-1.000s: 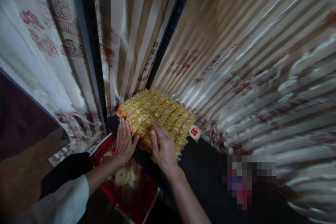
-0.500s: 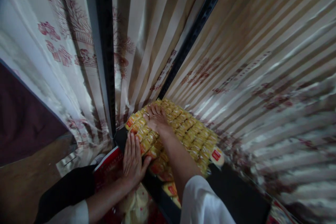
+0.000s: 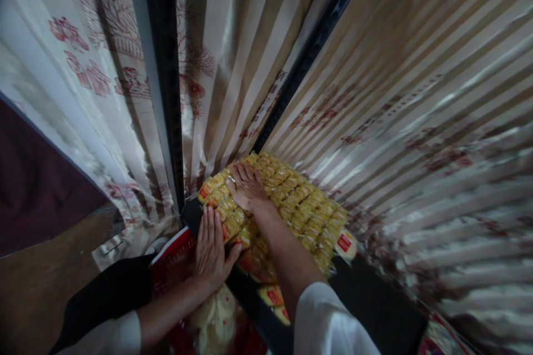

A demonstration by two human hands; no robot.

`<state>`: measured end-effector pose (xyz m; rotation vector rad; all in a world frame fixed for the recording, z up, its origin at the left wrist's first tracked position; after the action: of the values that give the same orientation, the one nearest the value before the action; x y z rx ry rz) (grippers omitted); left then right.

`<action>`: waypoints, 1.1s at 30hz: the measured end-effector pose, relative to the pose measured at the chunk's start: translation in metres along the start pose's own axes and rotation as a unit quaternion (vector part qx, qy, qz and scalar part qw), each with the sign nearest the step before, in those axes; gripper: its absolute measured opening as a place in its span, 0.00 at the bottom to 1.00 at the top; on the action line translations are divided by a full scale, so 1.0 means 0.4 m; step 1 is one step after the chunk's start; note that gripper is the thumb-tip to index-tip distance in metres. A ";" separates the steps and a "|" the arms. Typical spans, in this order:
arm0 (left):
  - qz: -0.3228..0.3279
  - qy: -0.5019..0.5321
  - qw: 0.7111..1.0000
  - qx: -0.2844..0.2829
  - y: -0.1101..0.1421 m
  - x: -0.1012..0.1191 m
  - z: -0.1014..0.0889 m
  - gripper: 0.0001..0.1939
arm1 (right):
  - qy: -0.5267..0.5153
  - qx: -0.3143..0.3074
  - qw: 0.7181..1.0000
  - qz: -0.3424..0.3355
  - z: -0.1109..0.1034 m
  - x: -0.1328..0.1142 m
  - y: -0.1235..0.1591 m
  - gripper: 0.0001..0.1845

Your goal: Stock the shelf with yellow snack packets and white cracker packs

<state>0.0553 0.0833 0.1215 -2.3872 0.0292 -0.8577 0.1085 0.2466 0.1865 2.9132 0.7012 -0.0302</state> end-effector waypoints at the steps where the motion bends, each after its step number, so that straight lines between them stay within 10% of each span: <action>1: 0.000 0.000 1.000 -0.001 0.000 0.000 0.000 0.45 | 0.000 -0.003 1.000 0.000 0.000 -0.001 0.001 0.35; 33: 0.020 -0.015 1.000 -0.004 -0.002 -0.001 0.008 0.45 | 0.014 -0.003 1.000 0.011 0.015 -0.002 0.005 0.37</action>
<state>0.0567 0.0858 0.1200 -2.3987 0.0685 -0.8035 0.1088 0.2437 0.1809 2.9210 0.6732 0.0139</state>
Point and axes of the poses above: each hand's wrist, its own y-axis away from the middle knuckle, its own z-axis out of the palm, x = y × z, the point moved 5 cm from there along -y, towards the middle knuckle, and after that the axes turned 1 degree about y, right-handed, at the moved point
